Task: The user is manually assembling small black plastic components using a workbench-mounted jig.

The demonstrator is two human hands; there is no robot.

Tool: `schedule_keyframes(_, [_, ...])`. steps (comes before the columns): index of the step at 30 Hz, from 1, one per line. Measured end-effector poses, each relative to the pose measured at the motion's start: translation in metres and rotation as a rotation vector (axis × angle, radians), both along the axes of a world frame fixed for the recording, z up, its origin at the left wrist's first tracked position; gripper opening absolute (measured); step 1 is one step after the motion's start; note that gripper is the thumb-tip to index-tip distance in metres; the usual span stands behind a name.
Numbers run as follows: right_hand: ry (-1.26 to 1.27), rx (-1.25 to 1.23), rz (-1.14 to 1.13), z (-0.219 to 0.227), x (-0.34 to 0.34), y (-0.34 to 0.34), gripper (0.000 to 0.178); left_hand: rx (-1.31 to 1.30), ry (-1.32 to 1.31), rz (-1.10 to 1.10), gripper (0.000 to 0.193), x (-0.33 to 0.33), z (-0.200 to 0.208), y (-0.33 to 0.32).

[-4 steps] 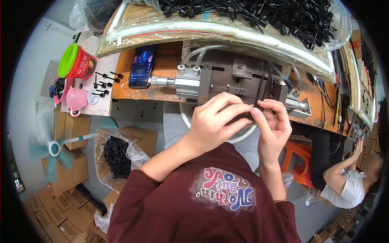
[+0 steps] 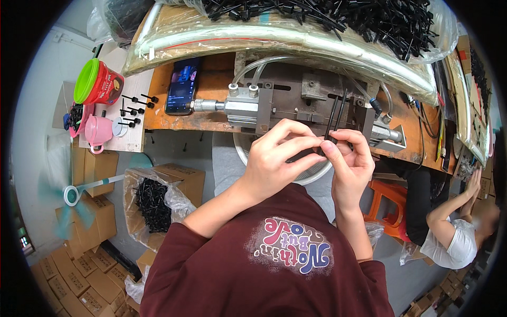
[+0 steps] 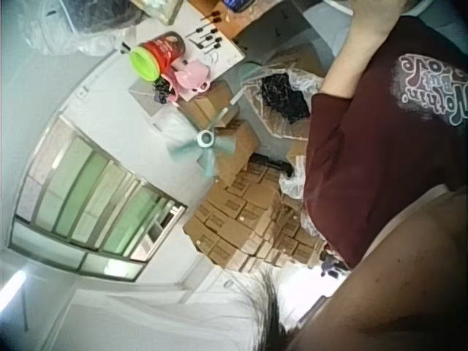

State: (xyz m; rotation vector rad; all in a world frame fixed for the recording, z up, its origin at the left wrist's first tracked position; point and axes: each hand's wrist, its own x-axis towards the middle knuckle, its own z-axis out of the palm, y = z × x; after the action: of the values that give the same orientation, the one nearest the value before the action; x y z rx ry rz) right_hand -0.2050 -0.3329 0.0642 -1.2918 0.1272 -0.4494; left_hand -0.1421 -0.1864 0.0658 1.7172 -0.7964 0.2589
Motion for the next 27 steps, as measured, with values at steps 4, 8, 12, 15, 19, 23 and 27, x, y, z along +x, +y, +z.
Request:
schedule_keyframes(4, [-0.031, -0.062, -0.05, -0.005, 0.0, -0.003, 0.024, -0.044, 0.091, -0.053, 0.028, -0.004, -0.001, 0.007])
schedule_keyframes(8, [-0.042, -0.154, -0.127, -0.008, 0.0, -0.02, 0.023, 0.172, -0.053, -0.036, 0.027, -0.003, -0.007, 0.017])
schedule_keyframes(12, [-0.02, -0.174, -0.116, -0.009, -0.006, -0.023, 0.028, 0.428, -0.195, 0.031, 0.022, -0.004, -0.021, 0.015])
schedule_keyframes(15, [-0.017, -0.127, -0.091, -0.009, -0.009, -0.022, 0.032, 0.482, -0.273, 0.031, 0.023, 0.0, -0.025, 0.007])
schedule_keyframes(19, [0.003, -0.174, -0.063, -0.003, -0.013, -0.021, 0.034, 0.551, -0.339, 0.027, 0.025, 0.002, -0.025, -0.001])
schedule_keyframes(23, [-0.032, -0.191, -0.055, -0.002, -0.017, -0.023, 0.034, 0.649, -0.313, 0.008, 0.027, 0.005, -0.022, -0.001])
schedule_keyframes(27, [-0.017, -0.223, -0.034, 0.0, -0.021, -0.024, 0.033, 0.609, -0.296, 0.019, 0.026, 0.007, -0.023, -0.002])
